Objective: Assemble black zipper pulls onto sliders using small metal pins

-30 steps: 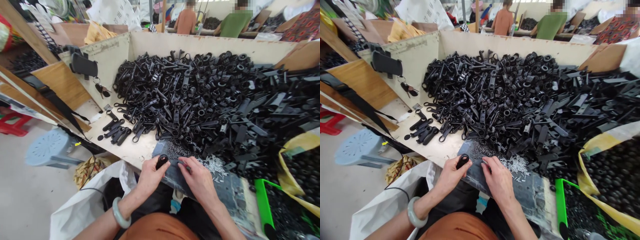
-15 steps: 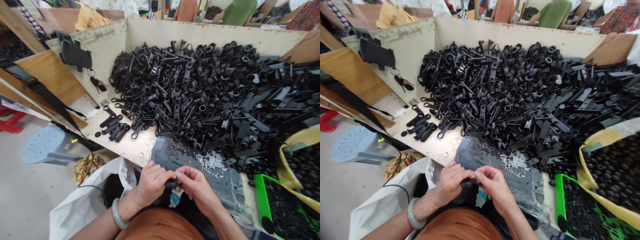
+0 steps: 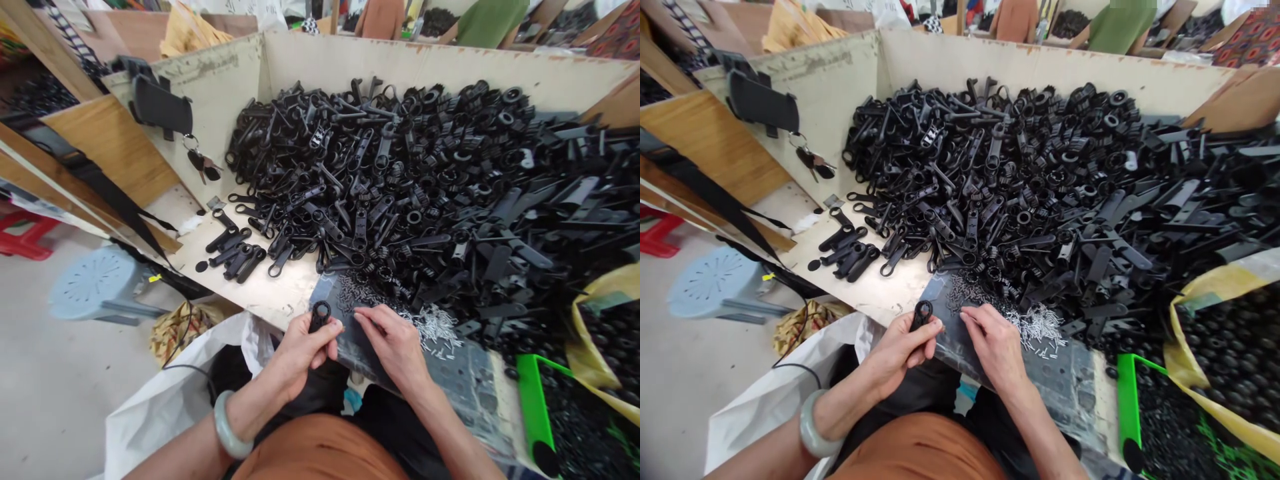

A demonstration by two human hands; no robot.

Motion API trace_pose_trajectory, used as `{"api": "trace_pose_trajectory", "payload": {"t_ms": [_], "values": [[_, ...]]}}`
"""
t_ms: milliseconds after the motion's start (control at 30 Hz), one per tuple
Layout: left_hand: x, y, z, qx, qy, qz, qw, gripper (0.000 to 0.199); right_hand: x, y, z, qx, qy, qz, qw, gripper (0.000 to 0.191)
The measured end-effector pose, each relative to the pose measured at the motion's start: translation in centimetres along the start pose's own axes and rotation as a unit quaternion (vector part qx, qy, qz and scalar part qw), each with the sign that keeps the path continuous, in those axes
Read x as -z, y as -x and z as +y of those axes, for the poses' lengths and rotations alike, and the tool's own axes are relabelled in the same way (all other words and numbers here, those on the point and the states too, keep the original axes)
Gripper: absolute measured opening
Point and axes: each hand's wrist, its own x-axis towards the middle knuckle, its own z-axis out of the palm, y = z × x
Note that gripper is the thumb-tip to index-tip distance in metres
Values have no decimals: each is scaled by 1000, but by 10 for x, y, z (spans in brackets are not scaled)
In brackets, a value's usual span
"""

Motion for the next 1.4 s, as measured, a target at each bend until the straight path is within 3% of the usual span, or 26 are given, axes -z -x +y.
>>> {"api": "trace_pose_trajectory", "payload": {"t_ms": [133,400,567,667,767,967,1167,1400], "values": [[0,-3,-3,41,97,12,994,39,8,6,8,-10,50,42,998,24],[-17,-6,-8,56,160,22,985,40,-1,10,4,-28,151,-4,988,28],[-20,-6,-10,66,183,41,980,43,1,10,-3,-47,14,26,998,24],[-24,-5,-9,70,195,35,978,41,5,11,-13,-67,-112,61,990,17],[-30,-2,-8,70,190,19,979,40,4,12,-21,-73,-168,86,979,11],[-35,2,-8,52,180,7,982,41,-2,13,-23,-97,-187,103,972,12],[-35,4,-12,43,165,16,985,40,1,15,-26,-30,-154,93,983,9],[-34,9,-13,-28,78,-2,997,36,8,18,-29,8,-142,85,986,9]]}}
